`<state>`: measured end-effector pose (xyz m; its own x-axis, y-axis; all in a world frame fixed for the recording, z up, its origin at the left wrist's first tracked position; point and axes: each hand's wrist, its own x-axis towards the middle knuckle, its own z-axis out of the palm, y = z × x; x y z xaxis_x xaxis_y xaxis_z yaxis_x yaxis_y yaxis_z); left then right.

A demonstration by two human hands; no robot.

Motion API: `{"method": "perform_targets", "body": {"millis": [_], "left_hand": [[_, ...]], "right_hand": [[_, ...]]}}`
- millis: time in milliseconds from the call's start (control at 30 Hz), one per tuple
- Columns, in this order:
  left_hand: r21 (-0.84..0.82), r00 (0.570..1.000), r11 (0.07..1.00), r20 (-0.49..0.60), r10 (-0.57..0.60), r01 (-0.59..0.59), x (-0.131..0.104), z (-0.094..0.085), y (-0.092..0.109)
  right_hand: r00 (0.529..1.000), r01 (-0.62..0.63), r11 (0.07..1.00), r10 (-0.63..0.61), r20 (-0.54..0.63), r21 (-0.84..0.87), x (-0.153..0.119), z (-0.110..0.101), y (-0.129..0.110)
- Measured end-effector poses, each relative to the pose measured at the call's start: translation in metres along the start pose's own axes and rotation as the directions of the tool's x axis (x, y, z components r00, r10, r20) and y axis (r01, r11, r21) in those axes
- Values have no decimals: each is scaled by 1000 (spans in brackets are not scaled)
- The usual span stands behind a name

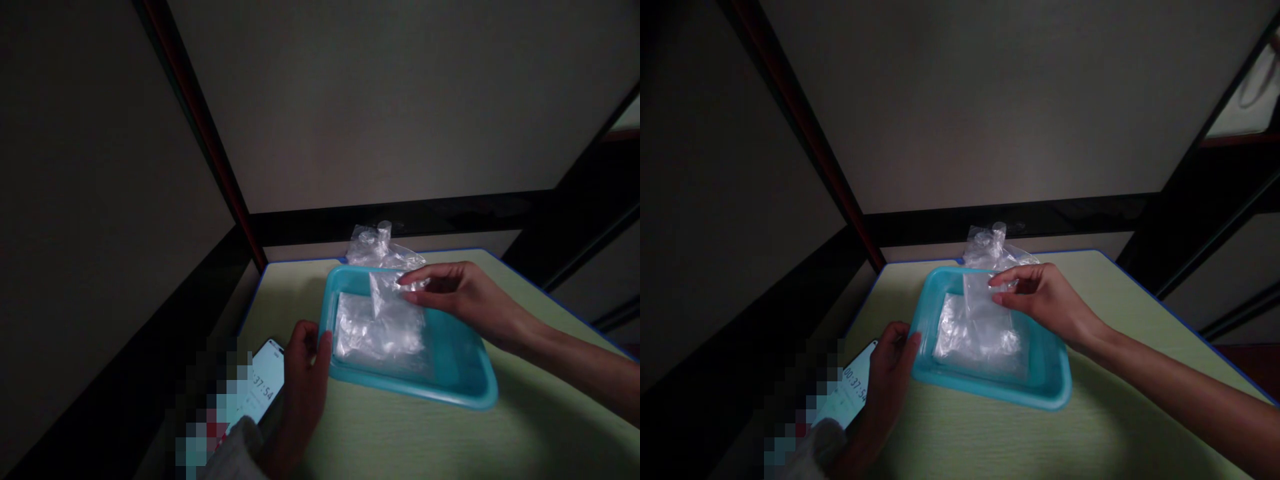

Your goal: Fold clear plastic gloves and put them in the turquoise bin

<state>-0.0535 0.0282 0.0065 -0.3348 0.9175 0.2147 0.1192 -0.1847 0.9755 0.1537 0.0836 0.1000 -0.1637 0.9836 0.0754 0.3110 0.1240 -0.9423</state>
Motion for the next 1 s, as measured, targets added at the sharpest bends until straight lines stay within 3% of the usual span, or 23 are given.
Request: {"method": "perform_targets", "body": {"millis": [133, 233, 367, 467, 567, 667, 733, 1000], "left_hand": [[4, 1000, 1000, 12, -6, 6, 0, 0, 0], [4, 1000, 1000, 3, -2, 2, -1, 0, 0], [9, 1000, 1000, 5, -8, 8, 0, 1, 1], [7, 1000, 1000, 8, -19, 19, 0, 1, 3], [22, 1000, 1000, 15, -22, 22, 1, 1, 5], [28, 1000, 1000, 12, -9, 9, 1, 1, 6], [21, 1000, 1000, 5, -8, 8, 1, 1, 6], [24, 1000, 1000, 0, -1, 1, 0, 1, 9]], "right_hand": [[983, 185, 950, -173, 70, -252, -1, 0, 1], [930, 366, 795, -298, 215, -484, -5, 1, -1], [738, 668, 349, -421, 527, -657, -9, 10, -9], [635, 736, 1, -348, 690, -677, -8, 25, -15], [564, 739, -212, -325, 759, -640, -5, 43, -15], [523, 741, -271, -341, 781, -614, -1, 57, -12], [521, 743, -272, -339, 783, -612, 1, 63, -8], [604, 724, -221, -255, 756, -653, 6, 74, 2]]}}
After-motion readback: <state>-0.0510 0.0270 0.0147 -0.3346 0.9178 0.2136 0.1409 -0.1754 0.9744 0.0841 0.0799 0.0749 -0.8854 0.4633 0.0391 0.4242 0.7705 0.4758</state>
